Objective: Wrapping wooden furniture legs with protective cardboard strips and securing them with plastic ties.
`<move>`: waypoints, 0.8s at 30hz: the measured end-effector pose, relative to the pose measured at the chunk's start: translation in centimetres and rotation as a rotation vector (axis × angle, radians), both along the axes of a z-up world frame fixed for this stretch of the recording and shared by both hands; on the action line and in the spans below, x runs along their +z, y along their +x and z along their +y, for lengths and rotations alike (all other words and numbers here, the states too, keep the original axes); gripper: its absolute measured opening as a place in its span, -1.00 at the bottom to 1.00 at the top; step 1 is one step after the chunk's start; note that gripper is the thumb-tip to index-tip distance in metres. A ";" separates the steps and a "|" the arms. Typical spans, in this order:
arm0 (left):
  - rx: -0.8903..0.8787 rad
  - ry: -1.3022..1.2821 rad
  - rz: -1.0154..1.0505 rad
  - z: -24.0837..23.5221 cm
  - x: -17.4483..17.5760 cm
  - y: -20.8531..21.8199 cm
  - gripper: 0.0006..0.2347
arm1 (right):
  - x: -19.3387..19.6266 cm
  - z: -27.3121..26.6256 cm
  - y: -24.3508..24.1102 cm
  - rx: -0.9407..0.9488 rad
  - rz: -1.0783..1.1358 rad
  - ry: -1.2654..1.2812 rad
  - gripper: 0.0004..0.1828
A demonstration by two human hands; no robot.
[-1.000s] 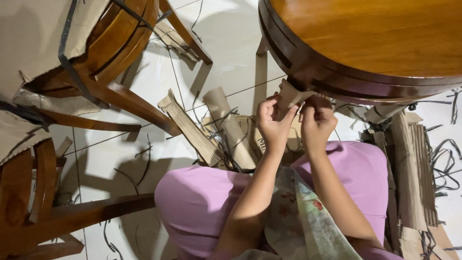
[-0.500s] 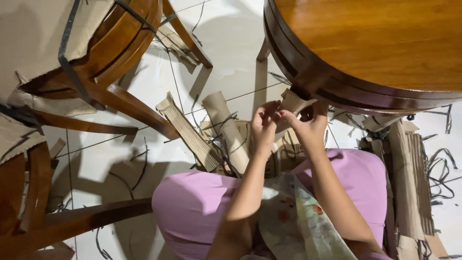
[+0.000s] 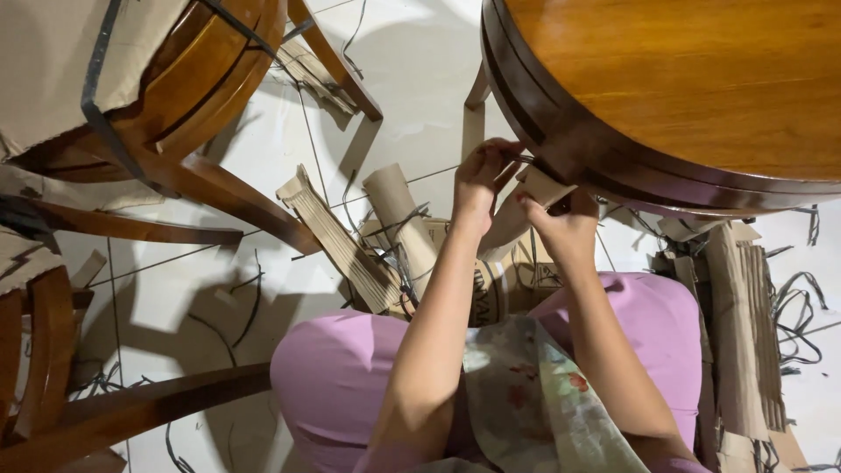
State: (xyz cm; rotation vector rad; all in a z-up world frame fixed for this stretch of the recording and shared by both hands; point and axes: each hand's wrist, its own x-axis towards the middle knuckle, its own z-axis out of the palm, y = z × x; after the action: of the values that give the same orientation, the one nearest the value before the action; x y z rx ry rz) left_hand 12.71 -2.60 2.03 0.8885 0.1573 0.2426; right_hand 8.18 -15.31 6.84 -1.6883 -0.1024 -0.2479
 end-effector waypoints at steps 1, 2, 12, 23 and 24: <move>0.000 0.000 -0.001 0.1 0.7 -0.8 -0.77 | -0.3 0.2 -0.1 0.000 -0.001 0.000 -0.48; 0.044 0.015 0.013 0.2 1.4 -1.6 -0.81 | -0.5 0.4 -0.3 -0.004 0.010 0.034 -0.43; 0.170 0.278 -0.068 3.8 1.7 -8.9 -0.75 | -2.6 1.4 -0.6 -0.171 -0.112 0.151 -0.33; 0.220 0.854 -0.297 2.7 6.9 -12.2 -0.86 | -5.2 3.1 -1.7 -0.379 -0.047 0.305 -0.30; 0.222 0.908 -0.317 2.6 6.8 -12.3 -0.87 | -6.1 3.0 -1.7 -0.355 -0.048 0.347 -0.28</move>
State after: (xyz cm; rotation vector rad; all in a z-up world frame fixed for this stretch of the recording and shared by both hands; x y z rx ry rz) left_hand 0.40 -0.03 8.86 1.7173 -0.1724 0.6867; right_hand 6.45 -12.28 0.75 -1.3460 0.1975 -0.5409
